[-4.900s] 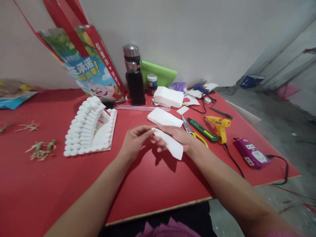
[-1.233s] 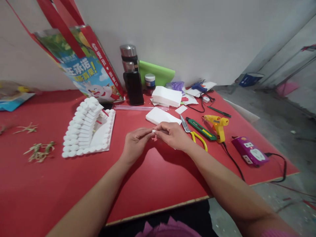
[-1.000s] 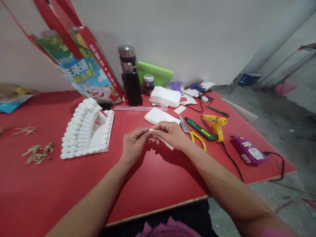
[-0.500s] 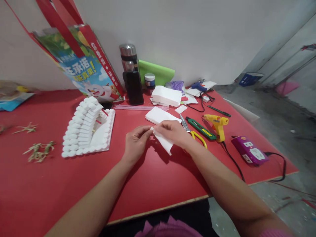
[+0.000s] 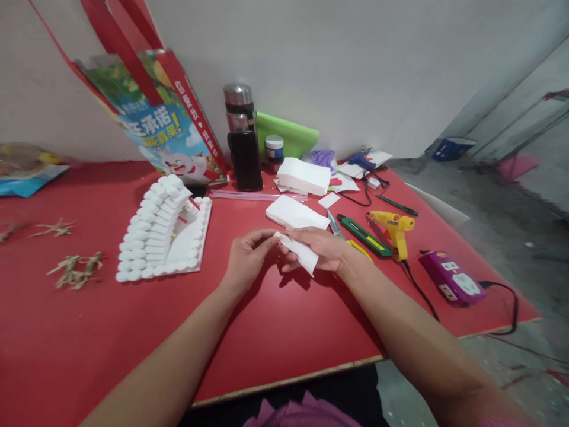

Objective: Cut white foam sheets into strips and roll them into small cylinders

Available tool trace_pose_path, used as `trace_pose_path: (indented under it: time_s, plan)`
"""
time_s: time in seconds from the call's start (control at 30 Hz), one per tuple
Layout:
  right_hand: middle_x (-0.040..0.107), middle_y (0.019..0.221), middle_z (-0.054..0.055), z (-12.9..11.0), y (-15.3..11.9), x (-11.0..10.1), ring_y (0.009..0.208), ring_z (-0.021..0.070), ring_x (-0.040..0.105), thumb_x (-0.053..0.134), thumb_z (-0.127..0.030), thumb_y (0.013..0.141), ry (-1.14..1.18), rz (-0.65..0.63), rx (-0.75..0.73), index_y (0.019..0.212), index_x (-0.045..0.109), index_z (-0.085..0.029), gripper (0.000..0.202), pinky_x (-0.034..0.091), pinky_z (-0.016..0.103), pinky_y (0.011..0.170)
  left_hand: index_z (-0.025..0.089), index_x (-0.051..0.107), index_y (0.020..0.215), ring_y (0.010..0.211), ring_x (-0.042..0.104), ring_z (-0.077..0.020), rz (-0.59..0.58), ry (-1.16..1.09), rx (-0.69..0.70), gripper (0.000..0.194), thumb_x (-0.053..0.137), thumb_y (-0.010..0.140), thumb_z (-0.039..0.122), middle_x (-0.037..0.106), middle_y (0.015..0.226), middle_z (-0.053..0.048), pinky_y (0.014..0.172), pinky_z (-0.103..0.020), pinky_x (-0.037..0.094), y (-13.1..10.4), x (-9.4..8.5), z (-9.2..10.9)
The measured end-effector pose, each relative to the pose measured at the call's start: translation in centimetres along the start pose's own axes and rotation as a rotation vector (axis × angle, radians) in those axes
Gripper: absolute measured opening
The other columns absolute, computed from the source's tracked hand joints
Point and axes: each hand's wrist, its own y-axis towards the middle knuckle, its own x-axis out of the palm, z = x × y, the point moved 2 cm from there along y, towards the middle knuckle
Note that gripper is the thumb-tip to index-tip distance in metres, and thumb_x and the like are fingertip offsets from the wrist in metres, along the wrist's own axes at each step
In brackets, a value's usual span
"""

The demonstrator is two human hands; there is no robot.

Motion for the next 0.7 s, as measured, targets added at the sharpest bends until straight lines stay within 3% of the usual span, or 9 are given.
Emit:
trace_pose_path:
  time_s: [0.13,0.23,0.37,0.5,0.7]
  plan:
    - [0.061,0.078,0.000,0.1,0.1,0.0,0.060,0.0086,0.052,0.086,-0.036,0.084,-0.069,0.018,-0.054,0.092,0.072,-0.012,0.028,0.065,0.039,0.076,0.014,0.078,0.093,0.074,0.074,-0.0235,-0.015,-0.100,-0.068,0.029,0.084,0.078,0.038,0.077,0.085,-0.011,0.071,-0.036,0.059,-0.1,0.2,-0.4]
    - [0.060,0.075,-0.002,0.2,0.2,0.1,0.059,0.0085,0.052,0.089,-0.043,0.077,-0.233,0.079,-0.116,0.088,0.073,-0.013,0.035,0.062,0.036,0.074,0.013,0.078,0.093,0.069,0.074,-0.0233,-0.032,-0.198,-0.119,0.032,0.087,0.076,0.039,0.078,0.081,-0.011,0.067,-0.037,0.060,-0.1,0.4,-0.8]
    - [0.063,0.065,0.000,0.1,0.2,0.4,0.061,0.0128,0.058,0.073,-0.046,0.090,-0.717,0.290,-0.328,0.075,0.070,-0.016,0.033,0.047,0.028,0.063,0.014,0.080,0.088,0.058,0.066,-0.0142,0.092,-0.259,-0.191,0.036,0.094,0.064,0.036,0.073,0.069,-0.004,0.060,-0.028,0.055,-0.1,0.3,-1.2]
    - [0.062,0.060,0.000,0.4,-0.1,1.3,0.062,0.0137,0.054,0.060,-0.033,0.097,-1.200,0.496,-0.541,0.065,0.067,-0.017,0.037,0.036,0.028,0.062,0.015,0.082,0.089,0.057,0.063,-0.0112,0.168,-0.234,-0.221,0.038,0.095,0.060,0.036,0.074,0.069,-0.003,0.058,-0.024,0.051,-0.1,0.4,-1.2]
    - [0.075,0.079,0.005,0.7,-0.2,2.3,0.073,0.0176,0.064,0.056,-0.027,0.100,-1.355,0.498,-0.659,0.073,0.072,-0.019,0.032,0.041,0.030,0.070,0.017,0.085,0.084,0.071,0.069,-0.0169,0.226,-0.059,-0.073,0.023,0.090,0.067,0.031,0.080,0.081,-0.008,0.066,-0.028,0.054,-0.3,0.4,-0.4]
